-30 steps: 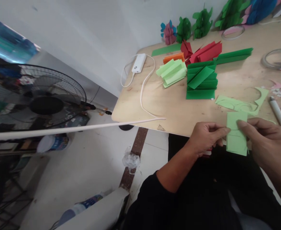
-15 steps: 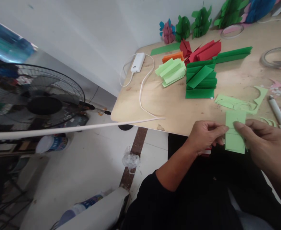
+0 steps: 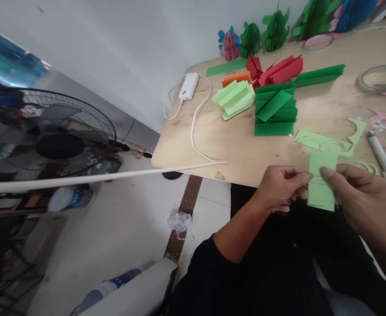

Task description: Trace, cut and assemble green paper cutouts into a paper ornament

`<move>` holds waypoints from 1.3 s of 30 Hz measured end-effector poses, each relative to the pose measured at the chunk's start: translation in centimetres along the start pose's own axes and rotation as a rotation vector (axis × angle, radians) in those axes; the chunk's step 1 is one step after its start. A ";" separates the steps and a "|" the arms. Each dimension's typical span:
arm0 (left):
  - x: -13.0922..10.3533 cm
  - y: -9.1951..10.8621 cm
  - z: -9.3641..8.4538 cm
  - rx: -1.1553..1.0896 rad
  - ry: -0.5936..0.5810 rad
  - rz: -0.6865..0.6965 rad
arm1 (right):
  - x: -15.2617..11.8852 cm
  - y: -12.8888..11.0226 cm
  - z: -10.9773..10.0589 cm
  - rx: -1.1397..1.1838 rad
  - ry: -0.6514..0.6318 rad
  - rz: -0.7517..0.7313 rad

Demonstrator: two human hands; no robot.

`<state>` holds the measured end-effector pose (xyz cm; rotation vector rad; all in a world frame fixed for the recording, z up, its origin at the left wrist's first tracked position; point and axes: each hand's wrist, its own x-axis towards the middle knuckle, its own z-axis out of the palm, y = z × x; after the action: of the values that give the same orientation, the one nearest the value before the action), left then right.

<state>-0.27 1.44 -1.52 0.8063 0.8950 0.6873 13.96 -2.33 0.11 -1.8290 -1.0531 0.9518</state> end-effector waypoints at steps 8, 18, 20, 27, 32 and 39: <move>-0.2 -0.1 -0.1 0.023 -0.013 -0.011 | 0.0 0.5 0.0 0.041 -0.041 0.013; -0.1 -0.2 -0.2 0.012 -0.007 -0.009 | -0.3 0.1 -0.1 -0.002 -0.005 0.021; -0.1 -0.2 -0.1 0.002 0.004 -0.002 | -0.4 0.1 -0.1 -0.014 -0.012 0.026; -0.1 -0.1 0.0 -0.051 0.041 0.024 | -0.5 0.4 -0.1 -0.063 -0.016 0.036; -0.1 -0.1 0.0 -0.064 0.038 0.036 | -0.4 0.7 -0.3 -0.074 0.010 0.018; -0.2 -0.1 0.0 -0.065 0.037 0.031 | -0.5 0.5 -0.1 -0.099 0.030 -0.005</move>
<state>-0.33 1.24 -1.57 0.7533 0.8902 0.7570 14.04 -2.96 -0.21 -1.9143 -1.1027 0.8800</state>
